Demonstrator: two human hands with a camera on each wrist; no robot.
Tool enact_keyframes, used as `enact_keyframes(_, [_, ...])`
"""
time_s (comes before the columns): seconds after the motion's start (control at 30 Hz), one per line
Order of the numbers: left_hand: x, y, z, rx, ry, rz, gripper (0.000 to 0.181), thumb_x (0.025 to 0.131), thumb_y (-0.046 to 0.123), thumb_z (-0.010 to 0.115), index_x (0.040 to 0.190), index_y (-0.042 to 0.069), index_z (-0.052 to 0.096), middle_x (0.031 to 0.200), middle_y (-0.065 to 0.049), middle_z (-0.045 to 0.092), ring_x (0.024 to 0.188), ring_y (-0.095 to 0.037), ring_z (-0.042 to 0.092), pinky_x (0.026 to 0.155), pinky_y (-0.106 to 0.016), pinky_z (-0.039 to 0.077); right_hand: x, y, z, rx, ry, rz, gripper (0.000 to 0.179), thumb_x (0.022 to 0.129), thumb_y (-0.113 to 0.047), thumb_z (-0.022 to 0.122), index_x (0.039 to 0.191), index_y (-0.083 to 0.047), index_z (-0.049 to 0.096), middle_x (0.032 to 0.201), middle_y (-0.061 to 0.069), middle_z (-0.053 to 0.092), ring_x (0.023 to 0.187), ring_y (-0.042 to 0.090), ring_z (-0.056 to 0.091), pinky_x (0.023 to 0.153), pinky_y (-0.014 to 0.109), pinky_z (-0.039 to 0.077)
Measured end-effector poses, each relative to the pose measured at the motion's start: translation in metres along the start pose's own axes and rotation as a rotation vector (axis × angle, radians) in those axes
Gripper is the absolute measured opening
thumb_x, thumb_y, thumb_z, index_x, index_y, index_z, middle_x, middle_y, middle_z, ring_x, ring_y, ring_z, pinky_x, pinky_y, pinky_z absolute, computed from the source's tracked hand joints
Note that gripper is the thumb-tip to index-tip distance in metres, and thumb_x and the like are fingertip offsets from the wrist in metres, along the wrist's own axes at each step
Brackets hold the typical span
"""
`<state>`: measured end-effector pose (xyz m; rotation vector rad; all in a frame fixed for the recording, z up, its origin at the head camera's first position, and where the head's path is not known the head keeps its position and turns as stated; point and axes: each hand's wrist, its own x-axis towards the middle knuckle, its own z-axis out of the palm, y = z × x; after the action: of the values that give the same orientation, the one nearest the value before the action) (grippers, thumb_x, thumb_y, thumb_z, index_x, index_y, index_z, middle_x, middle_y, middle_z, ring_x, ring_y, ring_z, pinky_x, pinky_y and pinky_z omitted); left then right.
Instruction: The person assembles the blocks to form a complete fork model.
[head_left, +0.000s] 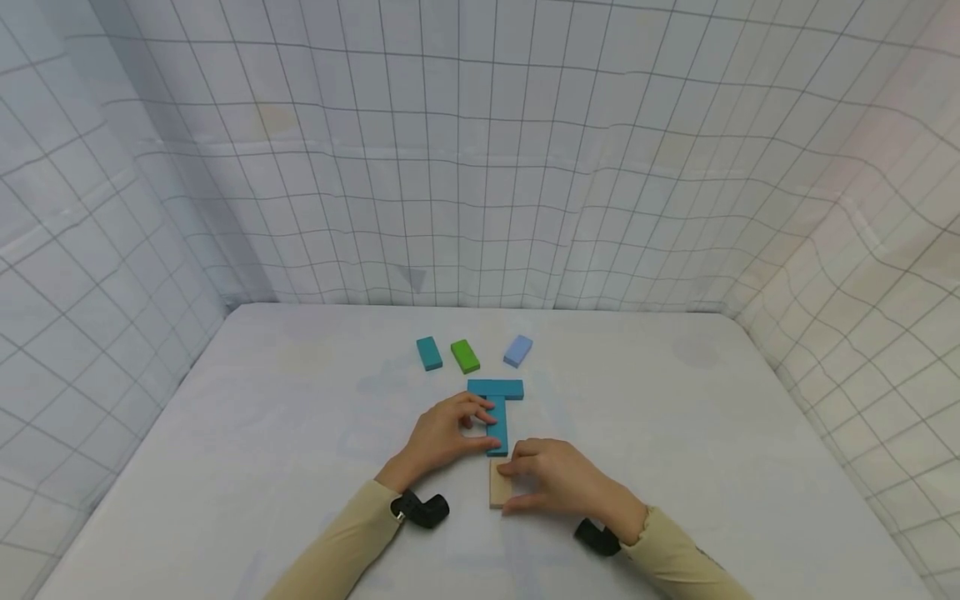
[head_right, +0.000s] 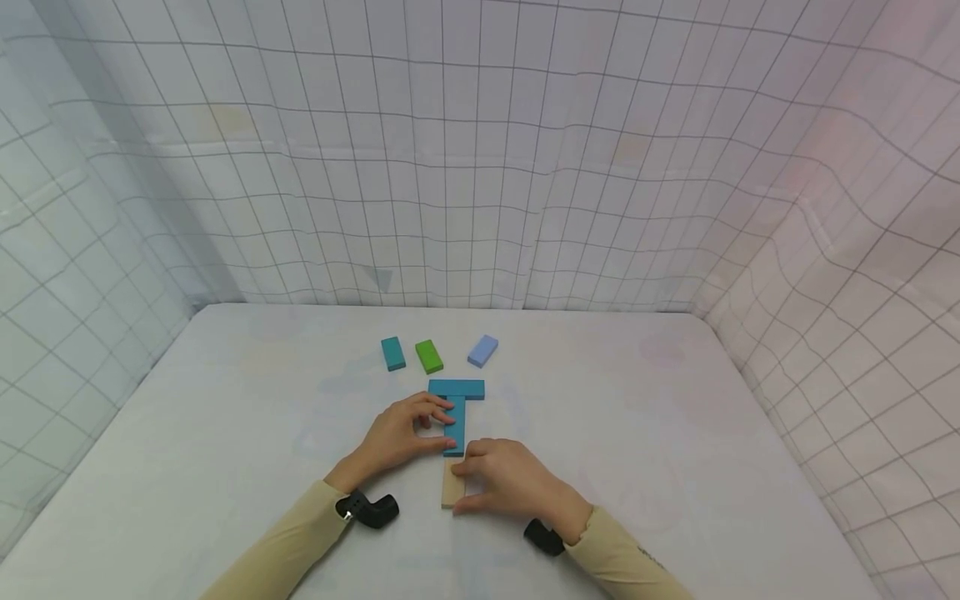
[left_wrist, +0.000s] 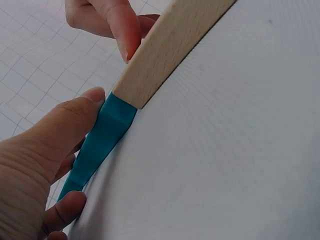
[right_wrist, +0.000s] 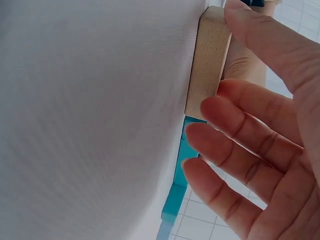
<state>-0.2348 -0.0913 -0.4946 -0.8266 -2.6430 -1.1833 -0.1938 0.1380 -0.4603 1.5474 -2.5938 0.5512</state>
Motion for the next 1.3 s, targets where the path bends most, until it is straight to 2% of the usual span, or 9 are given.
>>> enact_keyframes(0.53, [0.0009,-0.0013,0.0002,0.004,-0.002,-0.004,0.031,0.073,0.042,0.081,0.098,0.025,0.073,0.114,0.015,0.06,0.079,-0.001,0.054,0.067,-0.024,0.046,0.0004,0.0004,0.0017,-0.036,0.032,0.004,0.042,0.078,-0.046,0.075,0.107,-0.015,0.074,0.086,-0.009,0.06,0.075,-0.002,0.051,0.068,0.017,0.043])
enact_keyframes(1.0, [0.0005,-0.0029,0.0021,0.009,0.003,0.002,0.031,0.073,0.045,0.08,0.098,0.026,0.073,0.114,0.015,0.06,0.076,-0.002,0.052,0.063,-0.023,0.044,0.0025,-0.0003,-0.0003,-0.068,0.016,0.026,0.043,0.078,-0.046,0.075,0.109,-0.016,0.073,0.086,-0.009,0.061,0.074,-0.001,0.051,0.067,0.019,0.044])
enact_keyframes(1.3, [0.0001,-0.0009,0.0015,0.015,0.002,0.008,0.03,0.074,0.043,0.08,0.098,0.025,0.072,0.114,0.014,0.06,0.075,-0.002,0.052,0.063,-0.023,0.044,0.002,0.0013,0.0011,-0.017,0.017,0.089,0.044,0.078,-0.049,0.073,0.11,-0.019,0.074,0.085,-0.012,0.062,0.074,-0.002,0.052,0.064,0.016,0.042])
